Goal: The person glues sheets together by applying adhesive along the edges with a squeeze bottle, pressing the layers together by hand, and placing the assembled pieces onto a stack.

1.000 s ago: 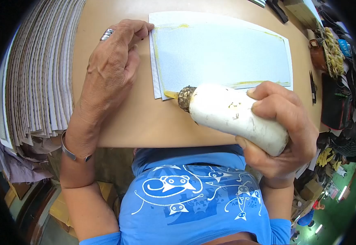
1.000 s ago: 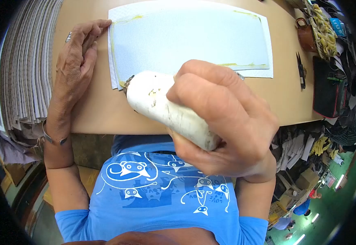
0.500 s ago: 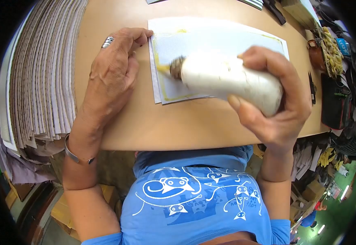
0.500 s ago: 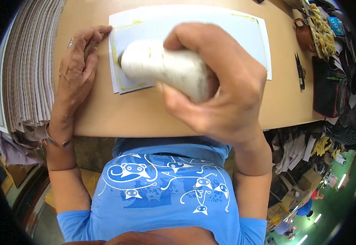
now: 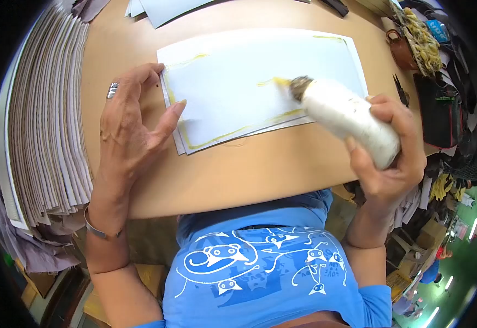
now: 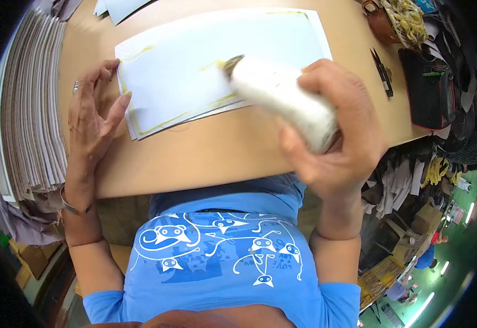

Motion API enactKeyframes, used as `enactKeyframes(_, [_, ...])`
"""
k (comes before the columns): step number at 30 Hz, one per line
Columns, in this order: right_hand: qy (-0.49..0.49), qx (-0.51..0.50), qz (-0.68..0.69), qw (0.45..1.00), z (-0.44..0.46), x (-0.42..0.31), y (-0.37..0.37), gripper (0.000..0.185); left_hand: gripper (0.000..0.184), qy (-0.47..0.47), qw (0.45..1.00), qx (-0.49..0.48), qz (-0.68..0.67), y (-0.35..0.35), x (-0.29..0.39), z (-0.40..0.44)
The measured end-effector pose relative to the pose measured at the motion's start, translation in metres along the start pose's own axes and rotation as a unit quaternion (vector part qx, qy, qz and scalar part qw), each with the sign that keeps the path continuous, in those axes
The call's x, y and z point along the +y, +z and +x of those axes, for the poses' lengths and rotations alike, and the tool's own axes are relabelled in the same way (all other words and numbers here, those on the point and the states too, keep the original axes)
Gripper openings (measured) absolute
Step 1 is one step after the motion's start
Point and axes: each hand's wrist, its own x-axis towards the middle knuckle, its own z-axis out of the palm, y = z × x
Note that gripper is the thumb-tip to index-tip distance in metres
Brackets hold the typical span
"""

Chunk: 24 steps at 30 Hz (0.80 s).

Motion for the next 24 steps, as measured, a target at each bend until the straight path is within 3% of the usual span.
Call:
enactKeyframes(3, [0.088,0.051,-0.037,0.994,0.000,0.012,-0.009,0.038,0.042,0.003,1.000,-0.008,0.000,-0.002,0.000,0.001])
enactKeyframes(9, [-0.014,-0.027,0.003,1.000,-0.005,-0.007,0.009,0.038,0.037,-0.001,1.000,-0.006,-0.026,0.000,0.000,0.001])
enactKeyframes(17, [0.060,0.062,-0.080,0.993,-0.007,0.031,-0.021,0.035,0.033,-0.016,0.999,-0.023,-0.026,-0.003,0.001,0.001])
enactKeyframes(20, [0.194,0.133,0.076,0.969,-0.018,0.042,-0.028,0.034,0.033,-0.012,0.999,-0.029,-0.026,-0.003,-0.002,0.001])
enactKeyframes(24, [0.219,0.243,0.223,0.918,-0.029,0.073,-0.043,0.035,0.031,-0.035,0.997,-0.047,-0.057,-0.002,-0.003,0.006])
